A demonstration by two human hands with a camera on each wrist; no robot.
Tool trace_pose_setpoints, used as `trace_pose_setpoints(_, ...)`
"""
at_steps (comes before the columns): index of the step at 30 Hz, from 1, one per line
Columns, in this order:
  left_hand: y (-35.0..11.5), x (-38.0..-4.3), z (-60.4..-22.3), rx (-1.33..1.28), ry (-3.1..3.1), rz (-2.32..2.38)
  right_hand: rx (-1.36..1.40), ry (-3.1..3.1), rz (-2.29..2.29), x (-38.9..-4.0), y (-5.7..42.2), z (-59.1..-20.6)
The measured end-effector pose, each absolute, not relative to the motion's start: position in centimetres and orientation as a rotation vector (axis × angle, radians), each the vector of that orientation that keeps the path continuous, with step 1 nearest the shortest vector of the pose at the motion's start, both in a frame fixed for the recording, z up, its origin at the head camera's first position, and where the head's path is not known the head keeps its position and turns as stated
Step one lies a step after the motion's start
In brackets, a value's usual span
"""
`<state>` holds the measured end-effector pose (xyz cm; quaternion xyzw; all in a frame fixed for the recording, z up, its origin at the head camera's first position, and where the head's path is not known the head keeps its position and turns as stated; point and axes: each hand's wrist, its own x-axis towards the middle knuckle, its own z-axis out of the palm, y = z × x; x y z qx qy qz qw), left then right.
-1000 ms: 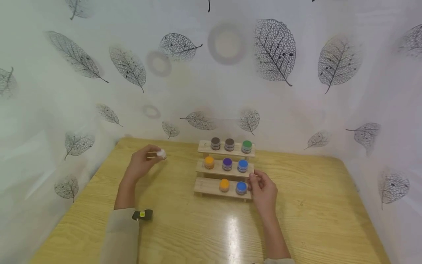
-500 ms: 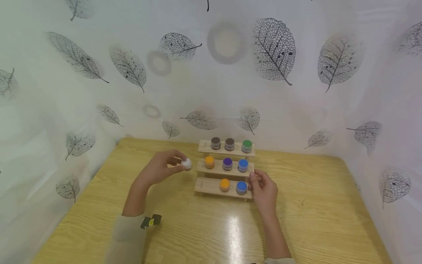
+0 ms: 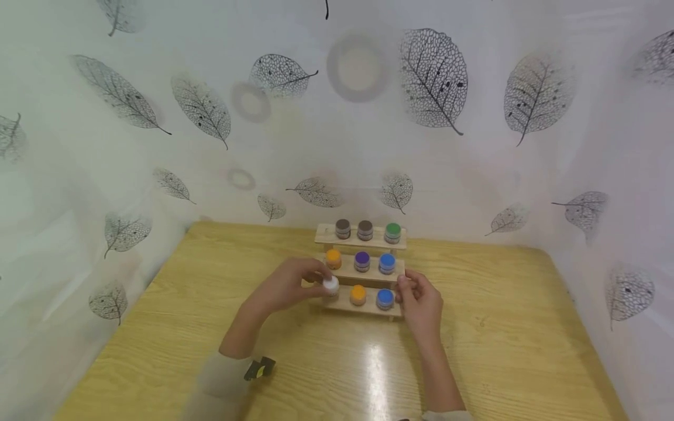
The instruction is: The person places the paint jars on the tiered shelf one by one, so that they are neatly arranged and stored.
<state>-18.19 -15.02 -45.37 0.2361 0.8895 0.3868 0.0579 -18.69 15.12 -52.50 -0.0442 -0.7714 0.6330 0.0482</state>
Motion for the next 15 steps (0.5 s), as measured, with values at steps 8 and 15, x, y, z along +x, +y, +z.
trace_pose_setpoints(8,-13.5,-18.3,-46.4,0.706,2.744,1.067,-0.096,-2.348,1.891,-18.7,15.1,-52.8)
trace_pose_setpoints(15,-13.3,-18.0,-46.5,0.696,2.800,0.997,-0.092,-2.345,1.895,-18.7,15.0,-52.7)
